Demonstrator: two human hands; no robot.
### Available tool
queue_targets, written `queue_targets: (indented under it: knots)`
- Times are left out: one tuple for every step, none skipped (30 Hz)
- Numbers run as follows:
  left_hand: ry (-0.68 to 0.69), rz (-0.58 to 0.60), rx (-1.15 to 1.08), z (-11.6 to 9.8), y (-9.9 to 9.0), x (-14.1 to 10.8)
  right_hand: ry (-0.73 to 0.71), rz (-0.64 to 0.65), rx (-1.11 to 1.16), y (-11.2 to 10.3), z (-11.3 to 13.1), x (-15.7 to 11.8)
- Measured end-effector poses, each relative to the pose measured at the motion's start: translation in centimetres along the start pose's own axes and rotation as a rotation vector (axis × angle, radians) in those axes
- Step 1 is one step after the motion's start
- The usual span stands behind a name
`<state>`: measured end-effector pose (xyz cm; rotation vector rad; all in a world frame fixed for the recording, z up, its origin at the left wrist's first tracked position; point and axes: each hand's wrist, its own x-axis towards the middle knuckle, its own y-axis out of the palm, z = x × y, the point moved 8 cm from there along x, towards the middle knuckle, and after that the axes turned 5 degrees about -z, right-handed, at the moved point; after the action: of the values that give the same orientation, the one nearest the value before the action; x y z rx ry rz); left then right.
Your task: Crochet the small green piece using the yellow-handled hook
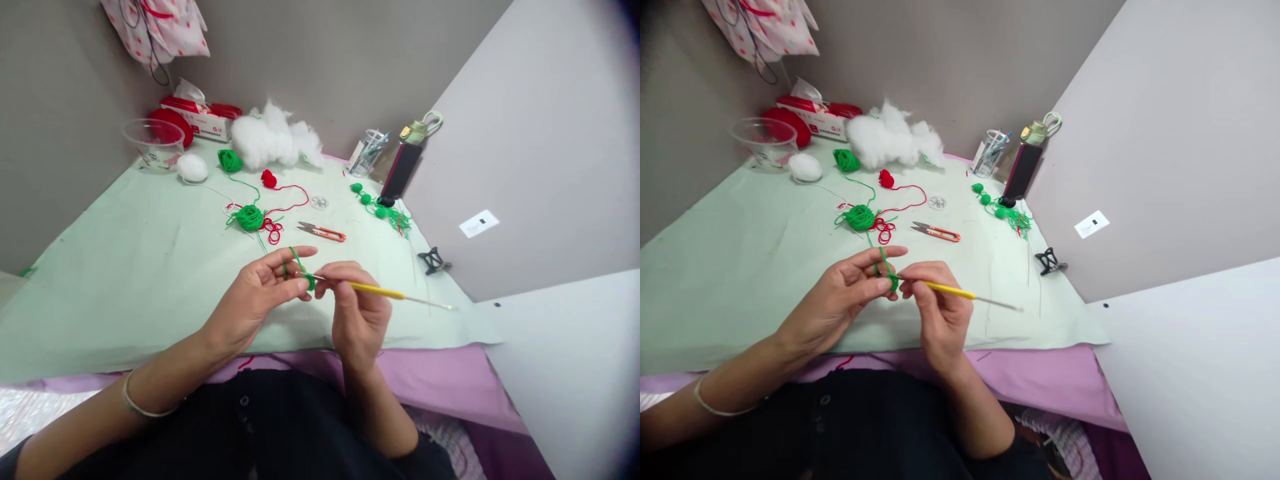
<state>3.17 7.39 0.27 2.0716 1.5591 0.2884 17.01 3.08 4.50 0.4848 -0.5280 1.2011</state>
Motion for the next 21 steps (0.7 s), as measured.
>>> queue_targets:
  knots:
    - [0.026, -0.001, 0.031, 0.0, 0.0, -0.1, -0.012, 0.012, -0.022, 0.2, 0.0, 0.0]
    - [0.048, -0.008, 0.057, 0.0, 0.0, -0.1, -0.028, 0.016, -0.053, 0.3, 0.0, -0.1]
    - [0.065, -0.018, 0.072, 0.0, 0.0, -0.1, -0.047, 0.016, -0.093, 0.4, 0.0, -0.3]
    - [0.072, -0.025, 0.069, 0.1, 0.0, -0.1, -0.075, 0.013, -0.145, 0.4, 0.0, -0.5]
    - [0.061, -0.027, 0.048, 0.3, -0.1, -0.1, -0.123, 0.011, -0.209, 0.5, 0.1, -0.8]
    - [0.025, -0.019, 0.011, 0.6, 0.0, 0.0, -0.195, 0.012, -0.282, 0.5, 0.4, -1.1]
    - [-0.030, -0.002, -0.034, 1.0, 0.2, 0.1, -0.274, 0.017, -0.350, 0.6, 0.8, -1.3]
    - [-0.093, 0.013, -0.080, 1.4, 0.3, 0.1, -0.343, 0.017, -0.401, 0.6, 1.2, -1.5]
    - [-0.151, 0.019, -0.118, 1.7, 0.3, 0.2, -0.374, 0.011, -0.415, 0.5, 1.4, -1.6]
    - [-0.191, 0.016, -0.148, 1.9, 0.3, 0.3, -0.336, -0.004, -0.387, 0.2, 1.3, -1.3]
    - [-0.204, 0.008, -0.167, 1.8, 0.1, 0.4, -0.274, -0.027, -0.332, -0.2, 1.0, -1.0]
    - [-0.192, -0.004, -0.174, 1.6, -0.1, 0.5, -0.191, -0.053, -0.256, -0.6, 0.6, -0.6]
    - [-0.165, -0.012, -0.164, 1.3, -0.3, 0.6, -0.108, -0.071, -0.176, -0.8, 0.2, -0.2]
    - [-0.135, -0.010, -0.137, 1.0, -0.3, 0.7, -0.045, -0.073, -0.106, -0.8, -0.2, 0.1]
    - [-0.105, 0.003, -0.099, 0.7, -0.3, 0.6, -0.007, -0.056, -0.056, -0.7, -0.3, 0.2]
    - [-0.074, 0.018, -0.058, 0.5, -0.2, 0.5, 0.013, -0.028, -0.026, -0.4, -0.4, 0.4]
    - [-0.046, 0.029, -0.021, 0.3, -0.1, 0.4, 0.024, -0.003, -0.014, -0.1, -0.5, 0.4]
    - [-0.020, 0.030, 0.006, 0.2, 0.0, 0.3, 0.032, 0.011, -0.014, 0.1, -0.6, 0.4]
    - [0.004, 0.024, 0.023, 0.1, -0.1, 0.2, 0.045, 0.014, -0.020, 0.1, -0.7, 0.4]
    - [0.027, 0.012, 0.036, 0.0, -0.1, 0.1, 0.065, 0.010, -0.024, 0.0, -0.9, 0.3]
    - [0.043, 0.002, 0.050, -0.1, -0.2, 0.1, 0.091, 0.006, -0.023, -0.1, -1.2, 0.2]
